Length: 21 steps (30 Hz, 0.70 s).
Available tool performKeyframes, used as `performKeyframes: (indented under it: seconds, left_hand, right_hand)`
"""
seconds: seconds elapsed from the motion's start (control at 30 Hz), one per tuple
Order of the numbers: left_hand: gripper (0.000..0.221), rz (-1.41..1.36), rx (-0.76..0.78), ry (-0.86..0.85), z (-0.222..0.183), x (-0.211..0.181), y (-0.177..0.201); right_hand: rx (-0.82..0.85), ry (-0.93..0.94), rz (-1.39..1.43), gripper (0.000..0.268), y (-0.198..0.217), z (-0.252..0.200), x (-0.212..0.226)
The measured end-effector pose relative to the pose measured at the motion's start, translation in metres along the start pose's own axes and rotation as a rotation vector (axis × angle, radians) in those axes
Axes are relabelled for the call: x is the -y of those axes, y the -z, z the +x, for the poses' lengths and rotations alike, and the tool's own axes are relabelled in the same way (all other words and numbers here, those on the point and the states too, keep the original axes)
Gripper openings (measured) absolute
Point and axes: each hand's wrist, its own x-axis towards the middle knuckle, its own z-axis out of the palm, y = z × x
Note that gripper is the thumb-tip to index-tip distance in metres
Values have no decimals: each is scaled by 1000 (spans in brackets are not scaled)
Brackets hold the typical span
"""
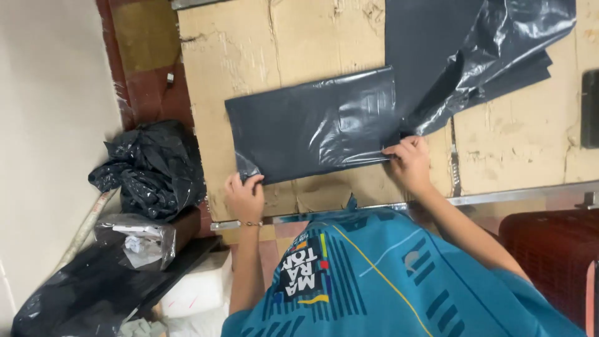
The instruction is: Folding plastic bags into rectangles and stacking them in a crate
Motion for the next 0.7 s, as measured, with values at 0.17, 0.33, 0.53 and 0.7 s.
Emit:
performKeyframes:
  seconds: [0.17, 0.33, 0.53, 0.7]
  left_hand:
    - [35, 313, -221, -287, 20, -45, 44]
    - [15, 210, -417, -807, 46, -32, 28]
    - [29, 144, 586, -984, 4, -94, 46]
    - [33, -1849, 1425, 574, 87, -86, -19]
  right_hand:
    - [-96, 175, -374, 30, 32, 3, 70]
    - [-23, 510, -332, 37, -40, 12, 142]
    - [-182, 853, -72, 41, -101, -40, 162]
    - [227, 297, 593, 33, -84, -85, 124]
